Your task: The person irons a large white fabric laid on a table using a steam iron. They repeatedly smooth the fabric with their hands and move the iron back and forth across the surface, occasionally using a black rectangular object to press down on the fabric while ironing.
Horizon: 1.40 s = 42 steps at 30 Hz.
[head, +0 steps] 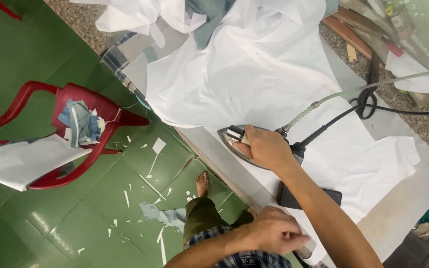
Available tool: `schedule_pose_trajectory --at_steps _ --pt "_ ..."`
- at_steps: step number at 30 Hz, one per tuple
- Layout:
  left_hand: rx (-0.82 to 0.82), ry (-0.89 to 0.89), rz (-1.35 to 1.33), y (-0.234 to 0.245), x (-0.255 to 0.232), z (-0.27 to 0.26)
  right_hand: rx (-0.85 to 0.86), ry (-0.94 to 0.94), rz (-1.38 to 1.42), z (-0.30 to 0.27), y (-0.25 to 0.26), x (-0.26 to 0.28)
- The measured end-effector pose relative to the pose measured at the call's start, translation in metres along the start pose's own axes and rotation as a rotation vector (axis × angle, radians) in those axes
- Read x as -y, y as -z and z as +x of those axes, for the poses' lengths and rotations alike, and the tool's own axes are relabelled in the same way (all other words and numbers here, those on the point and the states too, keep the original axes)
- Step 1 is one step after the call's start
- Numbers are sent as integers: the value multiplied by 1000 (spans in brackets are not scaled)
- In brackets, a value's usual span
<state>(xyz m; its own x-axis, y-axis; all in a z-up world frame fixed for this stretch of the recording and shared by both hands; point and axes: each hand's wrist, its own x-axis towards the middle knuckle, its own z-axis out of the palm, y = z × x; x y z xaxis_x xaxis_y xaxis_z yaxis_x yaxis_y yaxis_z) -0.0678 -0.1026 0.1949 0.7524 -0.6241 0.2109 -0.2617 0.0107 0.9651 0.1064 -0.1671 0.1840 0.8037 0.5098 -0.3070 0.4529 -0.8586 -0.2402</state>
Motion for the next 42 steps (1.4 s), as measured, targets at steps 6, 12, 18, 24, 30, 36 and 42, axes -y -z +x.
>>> schedule_pose_trajectory --at_steps 6,12,18,24,30,36,42 --pt "440 -140 -813 41 -39 -24 103 -77 1 -5 43 20" --pt "503 -71 -931 39 -16 -44 68 -70 -10 -8 42 21" --pt "278 146 -32 3 -3 -11 -9 -6 -4 -3 -6 -4" --pt "-11 -42 786 -69 75 31 -38 13 -4 2 -9 -7" --pt "-105 -94 1006 -98 127 27 -36 58 -15 31 -2 -11" --pt "42 14 841 -48 103 27 -94 81 0 38 0 -6" --pt "23 -6 955 -10 99 10 -82 108 -45 48 2 -5"
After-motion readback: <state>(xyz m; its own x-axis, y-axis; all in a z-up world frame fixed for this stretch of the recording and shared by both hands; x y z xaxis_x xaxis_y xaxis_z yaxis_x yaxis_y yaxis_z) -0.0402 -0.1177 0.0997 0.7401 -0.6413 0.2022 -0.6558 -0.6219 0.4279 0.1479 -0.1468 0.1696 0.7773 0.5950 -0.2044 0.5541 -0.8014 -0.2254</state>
